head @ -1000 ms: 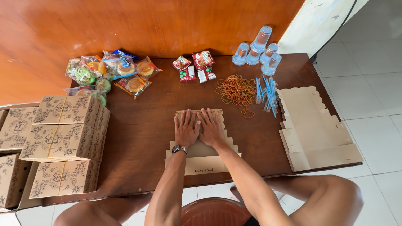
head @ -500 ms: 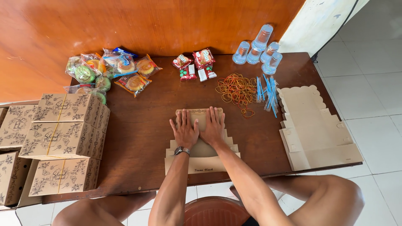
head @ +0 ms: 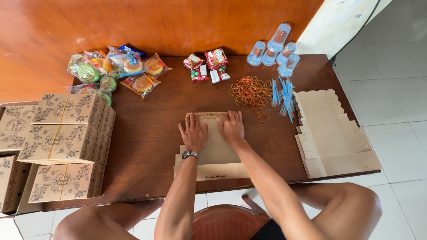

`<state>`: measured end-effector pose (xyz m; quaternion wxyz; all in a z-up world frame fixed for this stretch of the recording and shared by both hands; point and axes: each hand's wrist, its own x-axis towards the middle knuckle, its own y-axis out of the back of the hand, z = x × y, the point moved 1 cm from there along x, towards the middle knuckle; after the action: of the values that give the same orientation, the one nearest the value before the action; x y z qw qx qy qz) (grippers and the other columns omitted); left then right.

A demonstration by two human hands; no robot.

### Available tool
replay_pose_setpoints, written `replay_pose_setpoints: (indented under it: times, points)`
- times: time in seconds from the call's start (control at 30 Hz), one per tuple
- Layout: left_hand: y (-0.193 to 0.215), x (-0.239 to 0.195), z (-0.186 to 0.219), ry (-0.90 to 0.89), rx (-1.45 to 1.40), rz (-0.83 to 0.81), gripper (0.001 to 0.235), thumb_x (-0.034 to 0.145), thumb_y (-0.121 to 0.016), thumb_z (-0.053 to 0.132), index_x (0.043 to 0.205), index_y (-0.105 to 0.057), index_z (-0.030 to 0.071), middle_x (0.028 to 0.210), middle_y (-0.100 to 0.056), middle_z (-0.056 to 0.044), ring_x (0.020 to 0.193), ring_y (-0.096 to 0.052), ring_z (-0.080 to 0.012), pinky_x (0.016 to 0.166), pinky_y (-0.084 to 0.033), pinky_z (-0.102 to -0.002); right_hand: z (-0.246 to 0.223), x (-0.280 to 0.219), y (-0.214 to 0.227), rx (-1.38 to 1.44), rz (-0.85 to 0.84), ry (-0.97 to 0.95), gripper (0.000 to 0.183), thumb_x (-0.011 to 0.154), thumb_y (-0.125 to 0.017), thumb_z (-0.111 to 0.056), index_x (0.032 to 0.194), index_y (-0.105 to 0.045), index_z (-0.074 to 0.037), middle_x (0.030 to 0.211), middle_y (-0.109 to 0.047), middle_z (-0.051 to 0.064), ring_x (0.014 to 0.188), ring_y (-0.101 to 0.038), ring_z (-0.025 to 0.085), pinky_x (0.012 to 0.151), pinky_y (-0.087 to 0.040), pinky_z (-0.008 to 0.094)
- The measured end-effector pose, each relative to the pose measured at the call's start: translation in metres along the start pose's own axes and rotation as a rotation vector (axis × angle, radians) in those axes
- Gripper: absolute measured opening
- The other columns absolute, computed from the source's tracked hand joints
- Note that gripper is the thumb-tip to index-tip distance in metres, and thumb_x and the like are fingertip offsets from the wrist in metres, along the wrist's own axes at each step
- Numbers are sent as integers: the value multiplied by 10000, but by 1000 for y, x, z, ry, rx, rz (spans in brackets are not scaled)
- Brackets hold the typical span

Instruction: A person is manually folding a cardboard box template into its final shape on a wooden table.

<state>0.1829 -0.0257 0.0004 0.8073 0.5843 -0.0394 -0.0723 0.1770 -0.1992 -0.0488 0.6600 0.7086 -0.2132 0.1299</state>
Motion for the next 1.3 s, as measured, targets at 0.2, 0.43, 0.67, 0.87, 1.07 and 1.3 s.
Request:
replay_pose_setpoints:
  times: [0.2,0.43,0.67,0.87,1.07,1.3]
  points:
    - [2,24,-20,-93,-42,-253,639,935,-473,533,1451,-544,163,1614,-369,-39,1528,-261,-249,1170,-293,-594,29,23,-6,190,-349,-126,220,921,-682,-302,1033,-791,-148,1181,-661,30,1206,-631,234,982,-577,377]
    - [69,-89,8,-472,-2,-217,507,945,-583,396,1377,-609,132,1289,-653,-181,1214,-639,-365,986,-480,-555,28,33,-15,184,-412,-123,231,852,-748,-272,993,-774,-91,1112,-633,60,1165,-643,273,886,-624,392]
    - [52,-199,27,-718,207,25,644,782,-733,316,1341,-572,41,1439,-483,-221,1339,-437,-394,1122,-332,-565,-8,35,12,145,-330,245,516,892,-627,-86,1400,-539,-80,1302,-577,127,1321,-490,341,1014,-433,576]
    - [38,-193,23,-723,185,163,736,794,-607,-7,1498,-397,36,1339,-497,-255,1270,-475,-414,1137,-360,-565,-13,38,10,161,-410,253,399,979,-572,-284,1350,-608,-143,1287,-587,104,1237,-530,324,964,-381,607]
    - [41,-185,22,-744,188,196,699,649,-671,-50,1323,-507,33,1108,-523,-116,921,-523,-307,903,-453,-471,-14,55,28,125,-486,145,393,1064,-393,-385,1070,-695,-135,1188,-644,85,1061,-623,318,981,-360,665]
    - [39,-190,24,-788,156,173,532,678,-687,-54,1175,-545,74,1055,-548,-108,855,-528,-281,784,-457,-420,-8,70,29,96,-658,17,165,986,-636,-232,897,-729,-129,985,-663,57,949,-641,300,881,-408,505]
